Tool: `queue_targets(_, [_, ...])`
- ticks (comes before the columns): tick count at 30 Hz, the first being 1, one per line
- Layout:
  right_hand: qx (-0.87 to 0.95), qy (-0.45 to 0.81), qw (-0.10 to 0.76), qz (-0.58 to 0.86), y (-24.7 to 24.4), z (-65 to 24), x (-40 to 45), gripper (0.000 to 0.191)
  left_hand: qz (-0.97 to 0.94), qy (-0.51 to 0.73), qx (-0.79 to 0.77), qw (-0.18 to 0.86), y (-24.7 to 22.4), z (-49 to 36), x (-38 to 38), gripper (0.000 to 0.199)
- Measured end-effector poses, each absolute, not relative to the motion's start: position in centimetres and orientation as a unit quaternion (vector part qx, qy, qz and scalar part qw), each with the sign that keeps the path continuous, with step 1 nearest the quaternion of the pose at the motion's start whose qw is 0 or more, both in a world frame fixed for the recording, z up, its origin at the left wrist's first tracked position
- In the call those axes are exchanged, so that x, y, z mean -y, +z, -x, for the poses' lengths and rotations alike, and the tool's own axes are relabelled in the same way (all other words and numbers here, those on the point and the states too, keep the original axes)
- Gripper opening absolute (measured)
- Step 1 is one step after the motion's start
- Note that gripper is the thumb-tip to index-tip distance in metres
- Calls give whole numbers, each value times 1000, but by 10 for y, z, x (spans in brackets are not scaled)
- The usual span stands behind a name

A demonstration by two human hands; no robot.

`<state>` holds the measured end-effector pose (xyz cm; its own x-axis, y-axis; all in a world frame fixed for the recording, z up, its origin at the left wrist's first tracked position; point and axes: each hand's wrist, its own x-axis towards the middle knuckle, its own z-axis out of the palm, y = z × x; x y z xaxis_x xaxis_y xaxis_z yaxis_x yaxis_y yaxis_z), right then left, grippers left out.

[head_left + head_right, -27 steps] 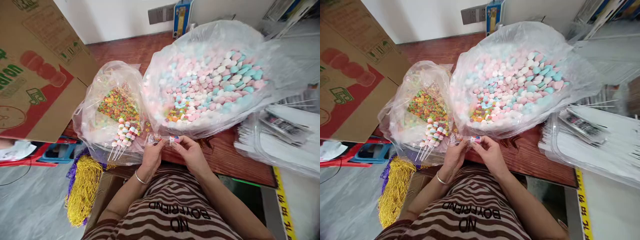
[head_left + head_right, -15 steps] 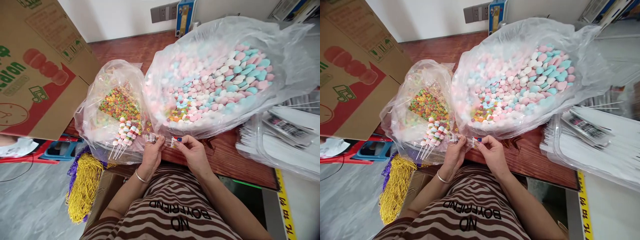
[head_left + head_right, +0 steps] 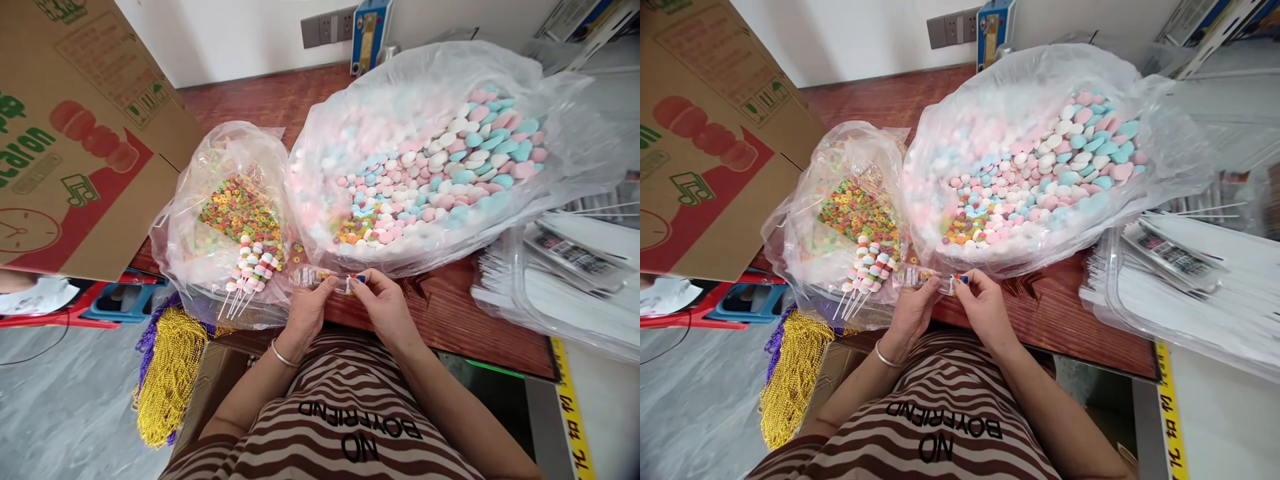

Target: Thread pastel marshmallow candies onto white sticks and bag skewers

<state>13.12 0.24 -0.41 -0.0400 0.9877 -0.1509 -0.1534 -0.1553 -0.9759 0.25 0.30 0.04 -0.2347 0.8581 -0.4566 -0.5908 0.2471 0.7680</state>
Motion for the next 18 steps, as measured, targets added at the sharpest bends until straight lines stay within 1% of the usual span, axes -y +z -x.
queue_targets(2, [467, 552, 482, 495, -3, -132, -1, 37, -134, 587, -521, 605, -2, -2, -1, 39])
queue_targets(6, [499, 487, 488, 525, 0, -135, -1, 54, -89, 595, -509, 616, -10, -1, -1, 44])
queue_targets(9, [496, 484, 511, 509, 2, -141, -2, 58, -67, 609, -455, 646, -13, 4, -5, 46])
queue_targets(11, [497, 497, 511, 494, 6, -145, -2, 56, -64, 617, -415, 666, -14, 8, -7, 45])
queue_targets(13, [515, 503, 492, 490, 12, -146, 0, 48, -62, 620, -399, 673, -14, 11, -9, 45])
queue_targets(15, [531, 515, 474, 479, 20, -143, 3, 39, -56, 620, -409, 667, -14, 12, -9, 43])
queue_targets(18, [524, 542, 471, 458, 27, -136, 6, 33, -66, 621, -435, 648, -13, 10, -8, 45])
